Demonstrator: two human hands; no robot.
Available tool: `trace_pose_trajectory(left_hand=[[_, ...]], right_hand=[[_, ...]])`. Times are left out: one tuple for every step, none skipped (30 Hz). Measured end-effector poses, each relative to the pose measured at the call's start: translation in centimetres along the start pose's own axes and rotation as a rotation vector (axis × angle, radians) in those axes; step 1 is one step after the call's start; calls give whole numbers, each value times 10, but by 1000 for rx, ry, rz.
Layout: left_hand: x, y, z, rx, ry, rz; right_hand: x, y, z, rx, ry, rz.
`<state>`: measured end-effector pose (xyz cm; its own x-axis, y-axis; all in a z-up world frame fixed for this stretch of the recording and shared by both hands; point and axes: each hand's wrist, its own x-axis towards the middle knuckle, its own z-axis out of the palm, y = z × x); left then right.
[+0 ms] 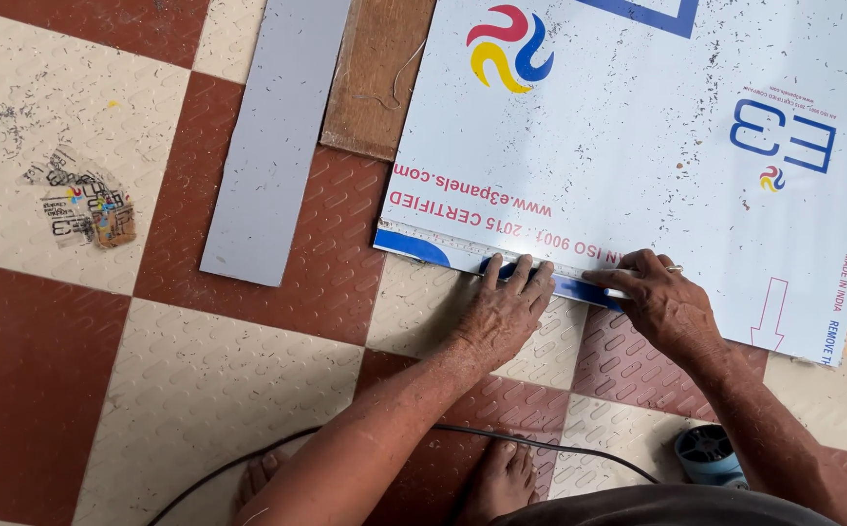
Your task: The person measures and marks a line on a panel using a tape measure and a pen, then aligns a strip of material over the mark. They cut through the panel along the edge of the strip using a power saw.
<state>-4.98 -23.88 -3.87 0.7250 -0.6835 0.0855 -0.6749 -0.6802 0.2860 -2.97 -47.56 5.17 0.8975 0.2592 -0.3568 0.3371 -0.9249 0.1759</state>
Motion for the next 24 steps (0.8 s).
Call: trace_pose_trajectory(left_hand=[[1,0,0,57,-89,14],[1,0,0,56,-89,12],[1,-1,0,55,-107,11],[2,-1,0,54,-125,10],[2,-2,0,54,-123,10],[3,-3,1,42,-129,1],[3,-3,1,29,-136,-7],[3,-4,-1,29,-135,-7],[3,-4,-4,13,-159,-12],[3,-5,-6,-4,-183,-18],[4,-6,-8,-3,-181,-16],[4,-7,-11,-8,-214,-15],[5,-8,-13,-13,-247,-18],[4,-9,-16,-11,-246,-19],[4,-9,-18,0,-264,-13],[3,-9,-21,11,-282,-7],[3,-9,-21,12,-282,-10],[3,-9,-21,19,-289,-11],[4,-9,-21,25,-295,-8],[4,-8,-23,26,-295,-8],[4,-7,-25,24,-302,-10],[5,-6,-26,23,-309,-11],[4,-6,-27,23,-309,-11],[4,-5,-28,24,-313,-14]], right_hand=[[0,-2,1,2,-2,23],[0,-2,2,1,-3,21],[1,-2,3,-9,-13,34],[2,-2,4,-20,-22,46],[3,-5,4,-21,-22,46],[5,-7,5,-22,-25,51],[7,-9,5,-21,-28,58],[10,-12,5,-23,-28,58],[13,-15,5,-38,-33,51],[16,-18,5,-54,-38,43],[17,-21,2,-54,-37,45],[18,-24,-1,-45,-31,39],[19,-28,-4,-36,-25,30],[19,-29,-11,-37,-23,28],[18,-31,-17,34,16,-6],[18,-33,-23,105,56,-39],[20,-34,-31,105,57,-42],[22,-34,-39,167,97,-5],[24,-33,-47,228,137,37],[27,-29,-47,228,138,37],[30,-24,-47,455,324,7],[33,-19,-47,680,512,-20],[40,-24,-48,680,512,-20],[48,-28,-49,872,616,-42]])
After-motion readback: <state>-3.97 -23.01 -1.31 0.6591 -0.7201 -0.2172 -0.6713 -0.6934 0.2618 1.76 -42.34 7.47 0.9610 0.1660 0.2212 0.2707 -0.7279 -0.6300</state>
